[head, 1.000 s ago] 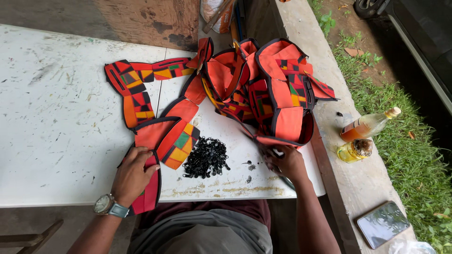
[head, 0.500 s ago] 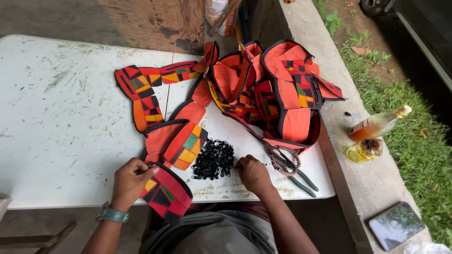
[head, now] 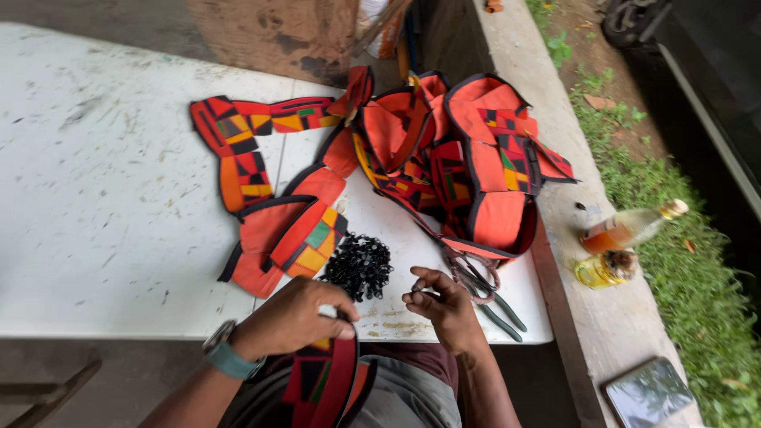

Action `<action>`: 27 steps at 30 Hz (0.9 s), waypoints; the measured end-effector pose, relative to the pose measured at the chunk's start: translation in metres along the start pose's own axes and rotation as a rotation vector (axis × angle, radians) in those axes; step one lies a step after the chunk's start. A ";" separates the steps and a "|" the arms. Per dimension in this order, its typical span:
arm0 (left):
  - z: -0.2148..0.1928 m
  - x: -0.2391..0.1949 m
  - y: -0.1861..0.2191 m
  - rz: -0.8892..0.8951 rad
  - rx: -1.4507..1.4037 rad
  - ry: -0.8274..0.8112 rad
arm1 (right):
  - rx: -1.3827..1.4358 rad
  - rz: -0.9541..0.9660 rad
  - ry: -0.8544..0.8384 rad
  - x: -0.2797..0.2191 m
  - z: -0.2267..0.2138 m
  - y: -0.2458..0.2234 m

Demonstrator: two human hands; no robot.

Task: The person uses pliers to remove and install zipper sliders on red patterned fabric bags. They repeatedly open and close the zippers to test functionality, handling multiple bags and small metal parts on a white table.

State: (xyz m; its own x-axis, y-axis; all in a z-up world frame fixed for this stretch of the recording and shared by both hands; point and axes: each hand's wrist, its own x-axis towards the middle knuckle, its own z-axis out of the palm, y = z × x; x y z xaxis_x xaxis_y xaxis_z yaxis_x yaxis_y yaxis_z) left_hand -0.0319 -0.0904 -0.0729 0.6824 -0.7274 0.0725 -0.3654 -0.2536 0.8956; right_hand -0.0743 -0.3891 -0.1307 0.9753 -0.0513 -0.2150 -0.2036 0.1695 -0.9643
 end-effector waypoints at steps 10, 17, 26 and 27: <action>0.020 0.008 0.014 -0.121 -0.302 0.191 | 0.500 0.039 -0.222 0.004 0.039 0.020; 0.027 -0.002 0.020 -0.237 -0.089 0.272 | 0.420 0.139 -0.087 -0.005 0.054 0.009; 0.043 0.000 0.025 -0.119 -0.190 0.452 | -0.006 -0.205 -0.231 -0.010 0.060 0.006; 0.043 -0.001 0.025 -0.125 -0.191 0.445 | -0.051 -0.231 -0.261 -0.011 0.058 0.006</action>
State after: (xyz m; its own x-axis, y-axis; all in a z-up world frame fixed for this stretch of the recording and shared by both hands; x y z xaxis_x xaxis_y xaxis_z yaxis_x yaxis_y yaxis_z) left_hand -0.0687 -0.1234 -0.0688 0.9329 -0.3454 0.1022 -0.1693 -0.1699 0.9708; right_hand -0.0815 -0.3302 -0.1254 0.9838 0.1720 0.0506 0.0276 0.1335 -0.9907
